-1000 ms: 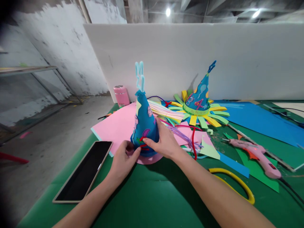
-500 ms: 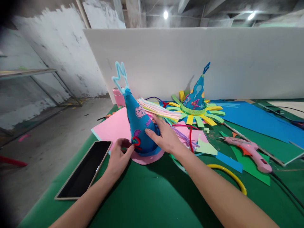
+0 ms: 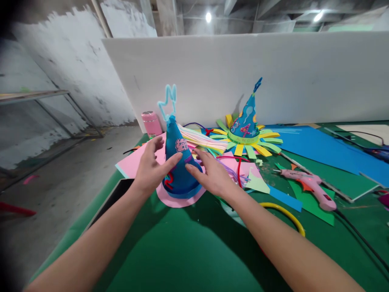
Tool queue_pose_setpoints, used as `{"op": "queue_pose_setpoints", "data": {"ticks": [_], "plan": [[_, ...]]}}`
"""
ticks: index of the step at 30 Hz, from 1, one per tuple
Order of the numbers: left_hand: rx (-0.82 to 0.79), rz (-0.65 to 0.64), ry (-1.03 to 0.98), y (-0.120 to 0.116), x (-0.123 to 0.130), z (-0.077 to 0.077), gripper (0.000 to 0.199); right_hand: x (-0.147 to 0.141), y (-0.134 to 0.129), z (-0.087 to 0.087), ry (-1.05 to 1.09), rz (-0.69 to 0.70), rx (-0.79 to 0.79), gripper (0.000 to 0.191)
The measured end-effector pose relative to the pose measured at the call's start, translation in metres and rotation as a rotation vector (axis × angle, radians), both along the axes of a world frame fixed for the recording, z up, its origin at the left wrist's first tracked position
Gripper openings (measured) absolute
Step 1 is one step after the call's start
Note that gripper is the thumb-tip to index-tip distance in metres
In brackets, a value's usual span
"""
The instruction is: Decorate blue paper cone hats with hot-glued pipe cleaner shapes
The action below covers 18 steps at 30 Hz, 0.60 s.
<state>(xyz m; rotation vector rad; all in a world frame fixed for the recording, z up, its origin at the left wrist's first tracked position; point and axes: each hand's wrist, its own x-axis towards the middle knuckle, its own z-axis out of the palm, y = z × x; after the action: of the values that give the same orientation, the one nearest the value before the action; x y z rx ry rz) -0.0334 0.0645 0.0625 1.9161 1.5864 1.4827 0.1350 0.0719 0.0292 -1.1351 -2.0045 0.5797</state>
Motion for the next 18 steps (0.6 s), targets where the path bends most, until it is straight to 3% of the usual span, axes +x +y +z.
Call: {"op": "queue_pose_setpoints", "data": {"ticks": [8, 14, 18], "plan": [[0.035, -0.211, 0.010, 0.013, 0.009, 0.004, 0.028, 0.072, -0.034, 0.007, 0.067, -0.265, -0.042, 0.043], [0.012, -0.223, 0.022, 0.016, -0.001, 0.008, 0.025, 0.141, -0.052, -0.008, 0.106, -0.493, -0.061, 0.044], [-0.088, -0.298, -0.053, 0.017, -0.004, 0.006, 0.027, 0.175, -0.058, -0.015, 0.112, -0.659, -0.069, 0.043]]}}
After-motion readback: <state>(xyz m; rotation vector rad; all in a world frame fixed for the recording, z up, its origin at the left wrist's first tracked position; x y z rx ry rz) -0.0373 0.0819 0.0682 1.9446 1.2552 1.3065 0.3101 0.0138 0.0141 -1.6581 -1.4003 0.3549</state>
